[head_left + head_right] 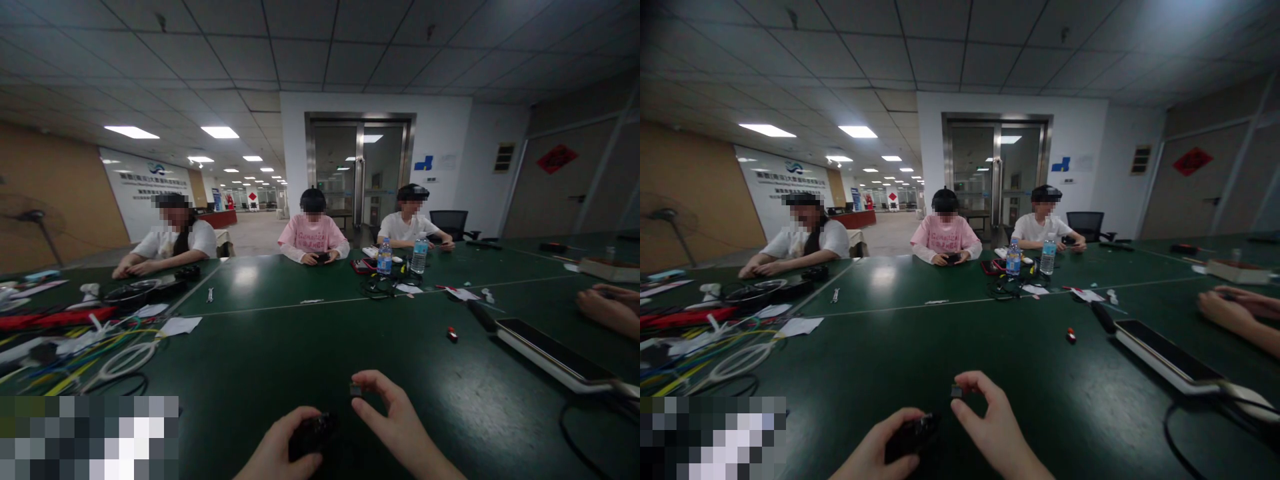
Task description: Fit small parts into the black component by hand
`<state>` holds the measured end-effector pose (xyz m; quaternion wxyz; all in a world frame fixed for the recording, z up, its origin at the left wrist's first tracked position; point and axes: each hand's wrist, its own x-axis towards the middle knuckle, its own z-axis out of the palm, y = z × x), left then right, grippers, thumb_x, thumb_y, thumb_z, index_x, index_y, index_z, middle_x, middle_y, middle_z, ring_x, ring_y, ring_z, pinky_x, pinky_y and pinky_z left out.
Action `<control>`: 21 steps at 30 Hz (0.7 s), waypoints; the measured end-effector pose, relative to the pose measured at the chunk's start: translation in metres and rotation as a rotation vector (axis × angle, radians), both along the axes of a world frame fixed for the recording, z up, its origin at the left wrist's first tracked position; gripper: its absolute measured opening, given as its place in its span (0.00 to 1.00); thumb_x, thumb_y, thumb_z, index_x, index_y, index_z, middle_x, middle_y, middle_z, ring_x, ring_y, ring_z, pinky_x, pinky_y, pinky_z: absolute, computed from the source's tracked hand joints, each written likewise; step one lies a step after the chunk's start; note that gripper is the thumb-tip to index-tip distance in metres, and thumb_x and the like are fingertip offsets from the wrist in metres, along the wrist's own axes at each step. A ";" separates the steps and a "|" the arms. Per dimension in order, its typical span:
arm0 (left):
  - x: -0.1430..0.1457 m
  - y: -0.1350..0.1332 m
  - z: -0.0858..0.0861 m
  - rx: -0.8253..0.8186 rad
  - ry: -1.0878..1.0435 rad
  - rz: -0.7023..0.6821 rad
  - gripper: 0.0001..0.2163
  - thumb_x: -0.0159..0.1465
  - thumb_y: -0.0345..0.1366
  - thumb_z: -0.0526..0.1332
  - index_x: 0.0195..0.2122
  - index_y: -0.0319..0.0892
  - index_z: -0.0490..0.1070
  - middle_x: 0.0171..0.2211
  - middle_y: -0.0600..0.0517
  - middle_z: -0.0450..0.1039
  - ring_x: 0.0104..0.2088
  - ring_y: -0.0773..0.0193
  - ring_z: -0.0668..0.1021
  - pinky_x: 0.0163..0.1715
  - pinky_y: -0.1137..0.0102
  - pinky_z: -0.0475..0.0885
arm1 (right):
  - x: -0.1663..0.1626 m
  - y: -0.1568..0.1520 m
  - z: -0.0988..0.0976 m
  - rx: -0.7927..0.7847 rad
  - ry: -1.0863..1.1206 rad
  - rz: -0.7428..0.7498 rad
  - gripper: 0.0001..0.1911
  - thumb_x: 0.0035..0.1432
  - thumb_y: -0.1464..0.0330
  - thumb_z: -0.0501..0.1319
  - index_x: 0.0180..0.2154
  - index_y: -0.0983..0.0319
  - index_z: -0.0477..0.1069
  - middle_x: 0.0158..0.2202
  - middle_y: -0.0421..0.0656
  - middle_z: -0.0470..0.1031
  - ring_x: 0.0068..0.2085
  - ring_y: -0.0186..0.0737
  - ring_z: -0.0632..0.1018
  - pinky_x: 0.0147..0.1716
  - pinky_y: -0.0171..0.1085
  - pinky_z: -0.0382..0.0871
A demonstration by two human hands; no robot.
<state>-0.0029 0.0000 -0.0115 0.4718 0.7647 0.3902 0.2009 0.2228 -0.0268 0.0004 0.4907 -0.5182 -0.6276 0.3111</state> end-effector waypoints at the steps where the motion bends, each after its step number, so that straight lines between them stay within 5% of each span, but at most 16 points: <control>1: 0.000 0.000 0.000 -0.001 0.002 -0.003 0.20 0.54 0.29 0.60 0.49 0.43 0.66 0.46 0.50 0.73 0.46 0.56 0.73 0.47 0.66 0.66 | 0.000 0.000 0.000 0.001 0.000 0.000 0.12 0.52 0.67 0.62 0.40 0.59 0.72 0.39 0.44 0.77 0.44 0.46 0.76 0.47 0.45 0.68; 21: -0.001 -0.004 0.003 0.030 -0.044 0.020 0.20 0.52 0.27 0.62 0.48 0.42 0.67 0.44 0.50 0.73 0.44 0.58 0.75 0.46 0.66 0.68 | 0.003 0.001 -0.002 -0.053 0.011 0.016 0.12 0.52 0.64 0.62 0.41 0.59 0.73 0.40 0.44 0.77 0.45 0.47 0.76 0.48 0.46 0.67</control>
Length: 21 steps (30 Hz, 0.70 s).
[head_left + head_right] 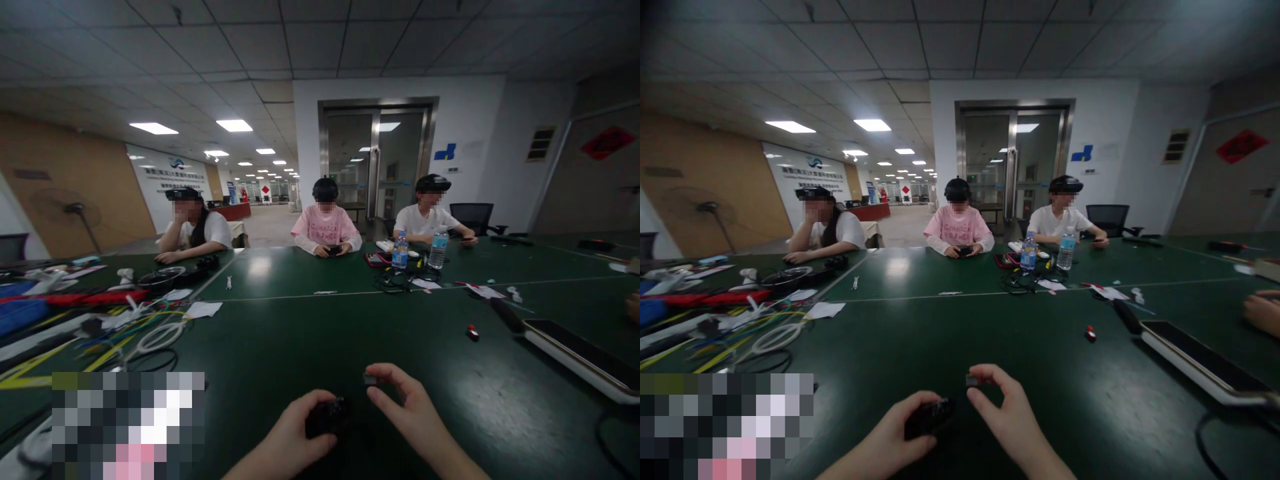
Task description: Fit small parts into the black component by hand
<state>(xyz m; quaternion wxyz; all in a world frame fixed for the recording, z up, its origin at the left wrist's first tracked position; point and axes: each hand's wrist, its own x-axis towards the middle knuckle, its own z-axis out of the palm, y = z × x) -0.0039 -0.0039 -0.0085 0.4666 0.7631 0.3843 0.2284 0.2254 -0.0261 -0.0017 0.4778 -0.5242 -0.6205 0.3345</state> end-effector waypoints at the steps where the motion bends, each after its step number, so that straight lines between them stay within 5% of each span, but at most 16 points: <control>1: 0.000 0.000 0.000 0.005 -0.001 -0.004 0.21 0.53 0.28 0.63 0.48 0.43 0.67 0.45 0.50 0.73 0.44 0.58 0.74 0.46 0.66 0.68 | 0.001 0.001 -0.001 -0.013 0.005 0.004 0.13 0.52 0.64 0.62 0.41 0.59 0.73 0.40 0.45 0.77 0.45 0.47 0.75 0.49 0.47 0.67; 10: -0.001 0.002 -0.003 -0.006 0.000 0.005 0.22 0.52 0.31 0.66 0.49 0.43 0.67 0.45 0.49 0.72 0.44 0.56 0.74 0.45 0.65 0.68 | -0.009 -0.002 -0.003 -0.047 0.033 0.134 0.13 0.50 0.61 0.65 0.38 0.58 0.76 0.44 0.46 0.74 0.47 0.48 0.74 0.50 0.47 0.66; 21: -0.002 0.001 0.003 0.018 0.011 -0.035 0.19 0.54 0.32 0.64 0.49 0.42 0.67 0.41 0.50 0.72 0.40 0.59 0.75 0.40 0.69 0.70 | -0.026 -0.002 -0.014 -0.143 -0.144 0.306 0.11 0.52 0.71 0.62 0.38 0.54 0.76 0.48 0.43 0.71 0.51 0.47 0.72 0.53 0.47 0.63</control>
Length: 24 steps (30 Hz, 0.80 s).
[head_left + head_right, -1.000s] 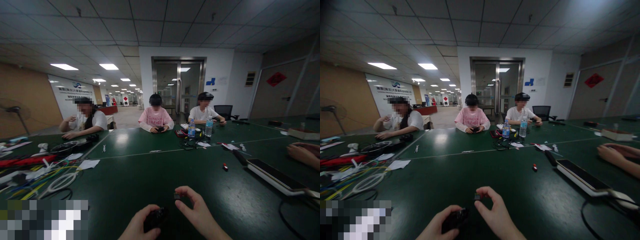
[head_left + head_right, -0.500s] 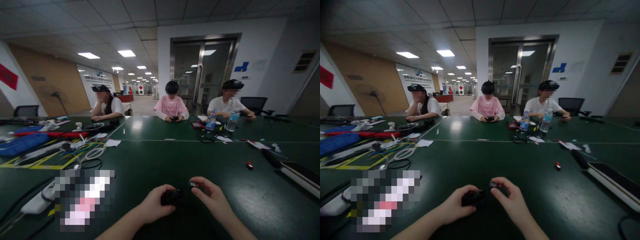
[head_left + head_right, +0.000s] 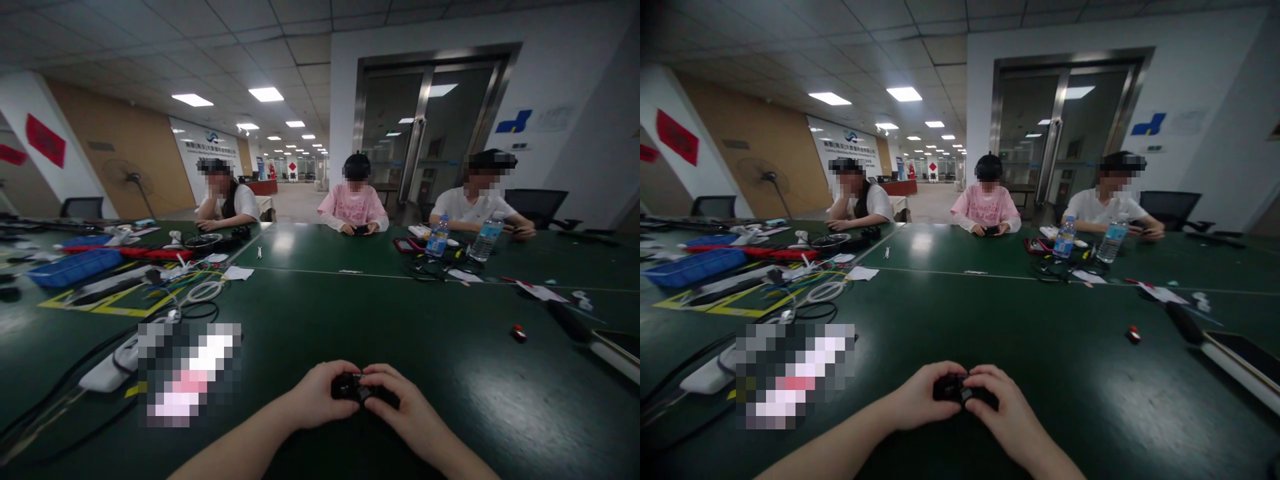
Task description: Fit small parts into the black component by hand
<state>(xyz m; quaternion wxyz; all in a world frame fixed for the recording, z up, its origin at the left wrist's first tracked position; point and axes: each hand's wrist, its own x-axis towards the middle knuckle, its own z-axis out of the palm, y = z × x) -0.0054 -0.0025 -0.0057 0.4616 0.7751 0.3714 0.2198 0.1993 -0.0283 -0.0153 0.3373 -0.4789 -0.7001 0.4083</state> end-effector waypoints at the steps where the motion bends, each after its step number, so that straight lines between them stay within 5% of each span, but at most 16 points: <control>1: 0.000 0.000 0.000 0.001 0.001 -0.006 0.20 0.54 0.32 0.64 0.49 0.42 0.67 0.41 0.50 0.72 0.40 0.59 0.75 0.40 0.69 0.70 | 0.001 0.000 0.000 -0.009 0.019 0.001 0.10 0.52 0.70 0.62 0.38 0.54 0.76 0.48 0.43 0.71 0.51 0.47 0.72 0.53 0.47 0.63; 24: 0.000 0.000 0.000 -0.034 -0.019 0.013 0.21 0.54 0.32 0.64 0.50 0.41 0.67 0.42 0.50 0.72 0.40 0.59 0.75 0.41 0.69 0.70 | -0.002 -0.002 0.002 -0.017 0.079 -0.046 0.09 0.51 0.70 0.63 0.37 0.55 0.76 0.47 0.43 0.72 0.50 0.46 0.73 0.53 0.46 0.63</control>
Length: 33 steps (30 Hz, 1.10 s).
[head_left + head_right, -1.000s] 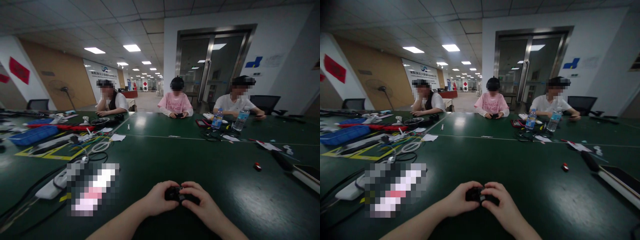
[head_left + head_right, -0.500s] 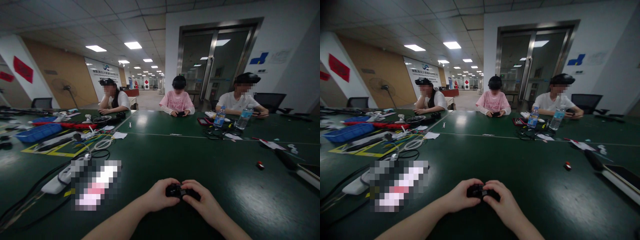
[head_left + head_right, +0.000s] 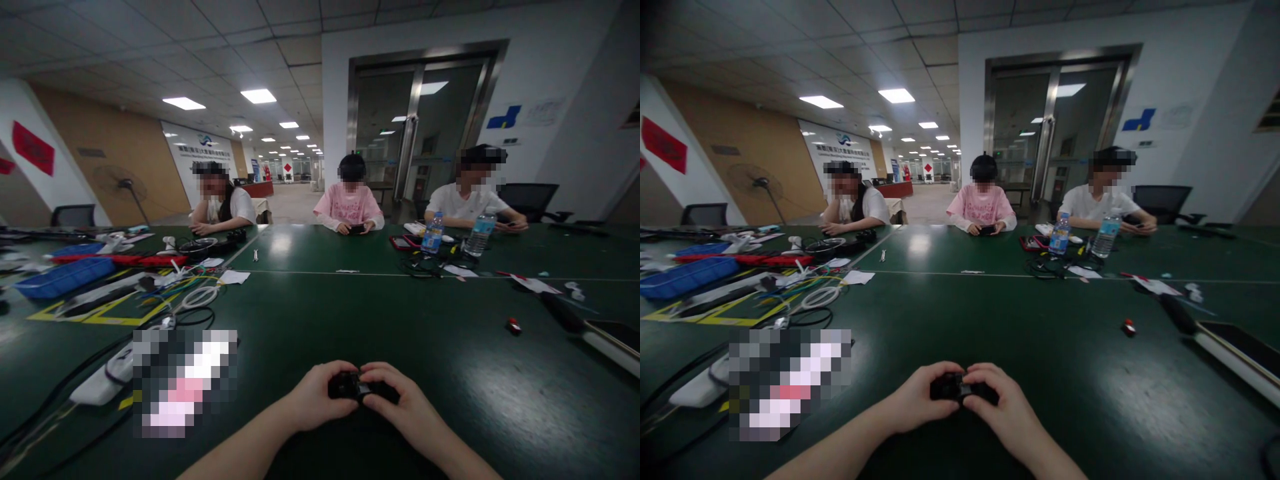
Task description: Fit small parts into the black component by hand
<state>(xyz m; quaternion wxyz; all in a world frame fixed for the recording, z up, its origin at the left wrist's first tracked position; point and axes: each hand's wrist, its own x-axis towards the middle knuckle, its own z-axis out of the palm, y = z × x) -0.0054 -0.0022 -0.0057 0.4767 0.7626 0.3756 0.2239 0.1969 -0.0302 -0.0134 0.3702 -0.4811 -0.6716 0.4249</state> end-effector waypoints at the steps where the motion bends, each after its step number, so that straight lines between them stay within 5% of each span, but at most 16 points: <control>1: 0.000 0.000 0.000 -0.004 -0.001 -0.001 0.20 0.54 0.32 0.64 0.50 0.41 0.67 0.42 0.50 0.72 0.40 0.59 0.75 0.40 0.69 0.70 | 0.000 0.000 -0.001 0.002 0.000 0.005 0.09 0.51 0.70 0.63 0.37 0.55 0.76 0.47 0.43 0.72 0.50 0.46 0.72 0.53 0.46 0.63; 15: 0.000 0.000 -0.001 0.001 0.014 0.000 0.20 0.55 0.32 0.63 0.50 0.43 0.66 0.43 0.51 0.71 0.42 0.59 0.74 0.44 0.67 0.69 | 0.003 -0.002 0.005 -0.019 -0.044 0.038 0.23 0.46 0.77 0.63 0.45 0.54 0.72 0.49 0.42 0.72 0.52 0.46 0.71 0.55 0.45 0.61; 22: 0.000 0.000 -0.010 0.275 0.205 0.018 0.21 0.54 0.32 0.64 0.50 0.49 0.67 0.45 0.50 0.65 0.45 0.56 0.70 0.46 0.65 0.66 | 0.003 0.000 -0.003 0.040 -0.166 0.027 0.22 0.46 0.76 0.63 0.45 0.56 0.72 0.46 0.42 0.75 0.49 0.46 0.73 0.52 0.43 0.64; 26: 0.000 -0.001 -0.014 0.343 0.288 0.033 0.24 0.56 0.32 0.63 0.54 0.48 0.62 0.49 0.48 0.65 0.49 0.53 0.67 0.51 0.61 0.62 | 0.001 0.000 -0.008 0.085 -0.215 -0.014 0.23 0.46 0.75 0.64 0.47 0.55 0.71 0.48 0.42 0.74 0.50 0.46 0.72 0.53 0.44 0.62; 33: 0.000 0.003 -0.009 0.380 0.321 0.033 0.20 0.54 0.33 0.63 0.49 0.44 0.65 0.48 0.48 0.67 0.48 0.55 0.68 0.49 0.64 0.63 | 0.001 0.000 -0.002 0.085 -0.208 0.010 0.22 0.48 0.74 0.63 0.47 0.56 0.71 0.48 0.42 0.74 0.50 0.46 0.73 0.53 0.44 0.63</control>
